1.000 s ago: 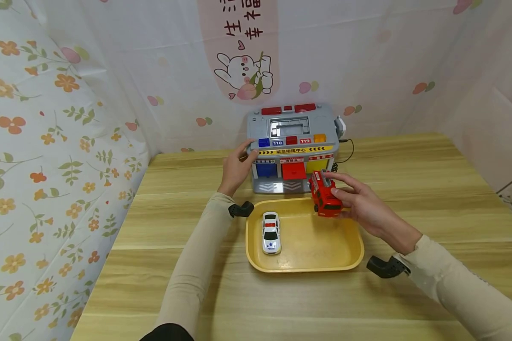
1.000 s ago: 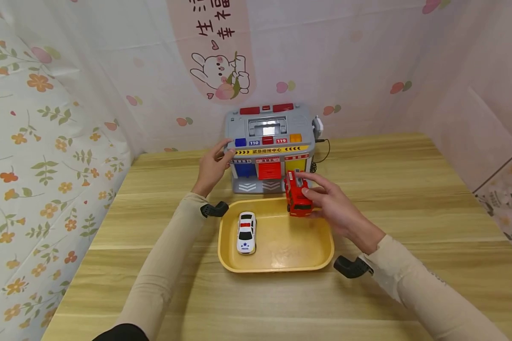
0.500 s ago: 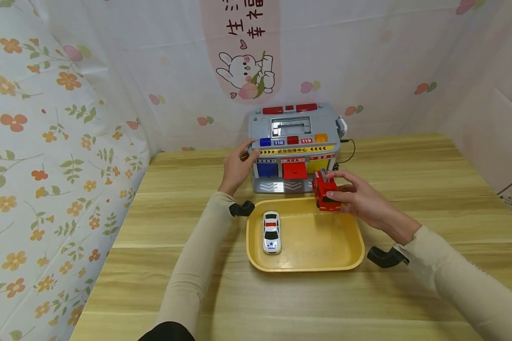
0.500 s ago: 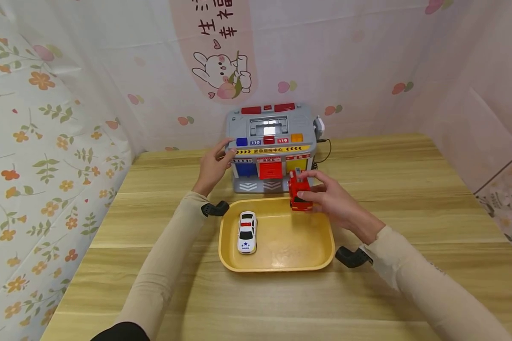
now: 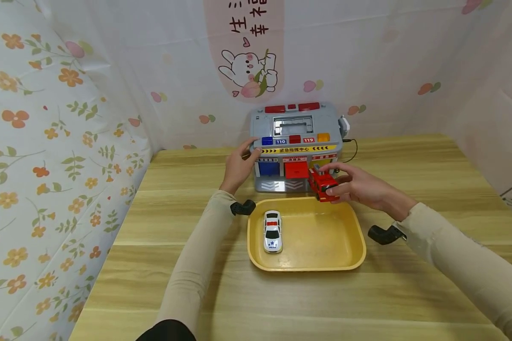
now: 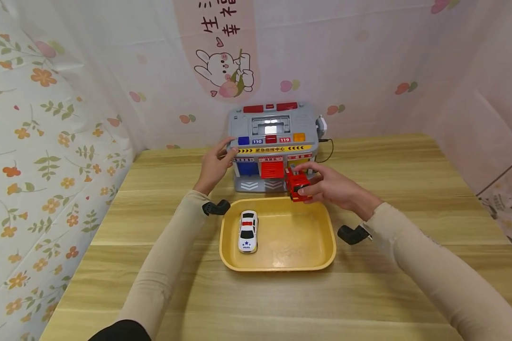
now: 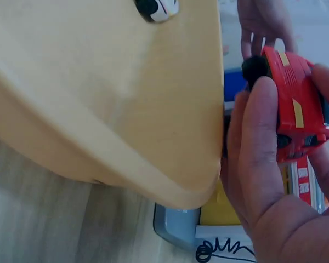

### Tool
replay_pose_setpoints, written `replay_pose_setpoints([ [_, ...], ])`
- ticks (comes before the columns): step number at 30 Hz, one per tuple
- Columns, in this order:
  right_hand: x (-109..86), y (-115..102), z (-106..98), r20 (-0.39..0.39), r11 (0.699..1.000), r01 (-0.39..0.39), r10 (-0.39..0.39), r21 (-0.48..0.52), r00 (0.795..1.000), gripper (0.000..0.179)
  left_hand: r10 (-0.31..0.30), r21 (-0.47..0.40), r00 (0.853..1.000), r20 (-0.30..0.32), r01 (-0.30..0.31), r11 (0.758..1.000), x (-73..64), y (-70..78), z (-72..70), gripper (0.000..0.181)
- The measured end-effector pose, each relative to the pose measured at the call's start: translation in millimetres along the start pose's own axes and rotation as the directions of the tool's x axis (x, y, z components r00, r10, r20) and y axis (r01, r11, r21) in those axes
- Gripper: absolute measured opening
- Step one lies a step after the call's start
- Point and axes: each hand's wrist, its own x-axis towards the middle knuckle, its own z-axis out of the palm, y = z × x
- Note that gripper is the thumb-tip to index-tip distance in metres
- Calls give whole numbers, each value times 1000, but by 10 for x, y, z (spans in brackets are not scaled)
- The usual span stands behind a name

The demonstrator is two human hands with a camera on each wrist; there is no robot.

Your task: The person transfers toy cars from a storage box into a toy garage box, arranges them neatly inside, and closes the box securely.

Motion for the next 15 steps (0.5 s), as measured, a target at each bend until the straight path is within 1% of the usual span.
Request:
replay_pose_setpoints([
  [6,97,1,-84,39,996,-11,14,-90,999,65,8,-1,1000,-3,-8,1000,6,-15,-4,40],
  [8,137,-4,-135,57,990,-15,23,-141,998,64,10,8,1000,-6,-10,1000,8,-17,-8,41],
  [11,198,-14,-226,98,980,1,19,-197,995,64,8,15,1000,-10,-8,1000,8,-17,-9,40],
  [13,238,-15,-285,128,977,13,15,-211,992,63,5,11,1000,-7,-5,1000,10,-14,-9,40],
  [15,276,-11,-325,154,979,19,13,-203,988,63,5,3,1000,-2,-5,1000,12,-13,-9,40],
])
